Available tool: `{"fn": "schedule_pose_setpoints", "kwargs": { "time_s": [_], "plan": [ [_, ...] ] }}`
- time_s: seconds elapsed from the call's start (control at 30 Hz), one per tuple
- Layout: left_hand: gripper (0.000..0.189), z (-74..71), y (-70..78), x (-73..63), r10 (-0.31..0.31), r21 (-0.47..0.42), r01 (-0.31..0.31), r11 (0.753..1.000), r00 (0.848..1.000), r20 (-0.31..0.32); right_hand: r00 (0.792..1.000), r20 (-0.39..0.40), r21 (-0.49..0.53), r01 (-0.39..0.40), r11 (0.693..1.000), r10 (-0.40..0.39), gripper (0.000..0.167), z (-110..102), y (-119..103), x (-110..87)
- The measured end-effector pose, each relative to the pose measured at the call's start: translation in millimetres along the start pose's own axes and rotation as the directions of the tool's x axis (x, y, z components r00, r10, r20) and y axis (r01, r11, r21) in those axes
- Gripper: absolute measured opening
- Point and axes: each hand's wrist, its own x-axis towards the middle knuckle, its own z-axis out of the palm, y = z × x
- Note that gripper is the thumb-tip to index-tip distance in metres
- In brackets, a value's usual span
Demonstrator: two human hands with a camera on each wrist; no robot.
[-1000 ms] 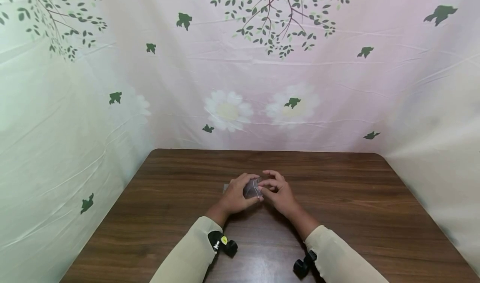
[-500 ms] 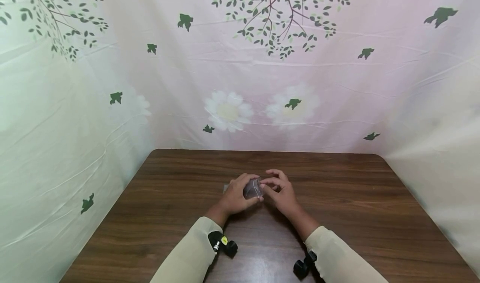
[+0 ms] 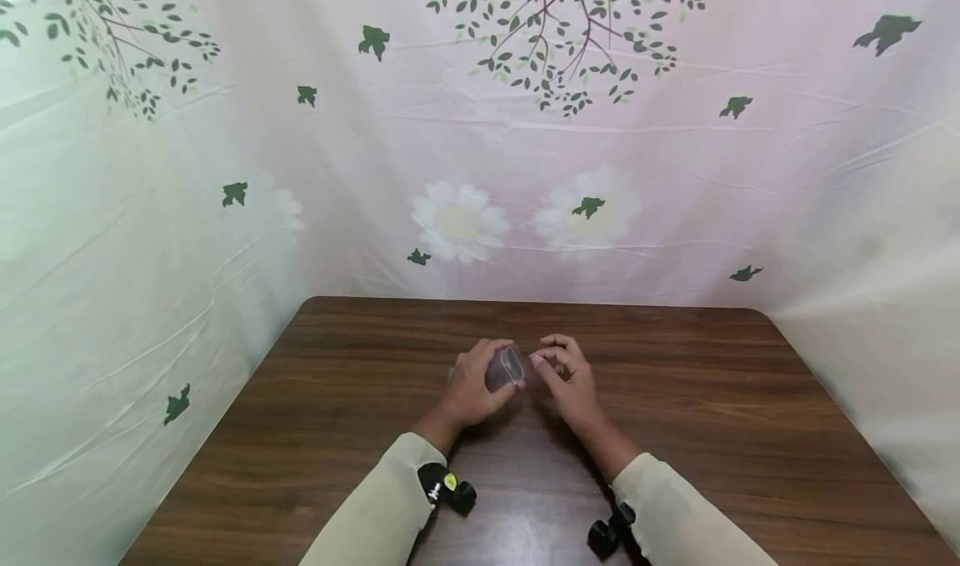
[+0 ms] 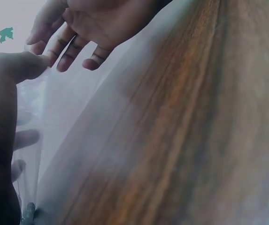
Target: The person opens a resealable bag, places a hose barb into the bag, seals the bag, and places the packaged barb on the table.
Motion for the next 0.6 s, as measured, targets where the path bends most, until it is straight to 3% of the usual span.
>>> {"fn": "schedule_pose_setpoints", "kwargs": {
  "time_s": [0.17, 0.6],
  "plan": [
    [0.067, 1.9, 1.0, 0.8, 0.021, 0.015, -0.020, 1.000, 0.996, -0.090, 1.000, -0.004, 0.016, -0.009, 1.000, 0.009, 0.014, 0.8, -4.0, -0.5],
    [0.070, 1.8, 15.1, 3.5, 0.032, 0.029, -0.026, 0.999, 0.978, -0.207, 0.999, 0.023, 0.025, 0.039, 0.999, -0.039, 0.016, 3.6, -14.1, -1.2]
  ]
}}
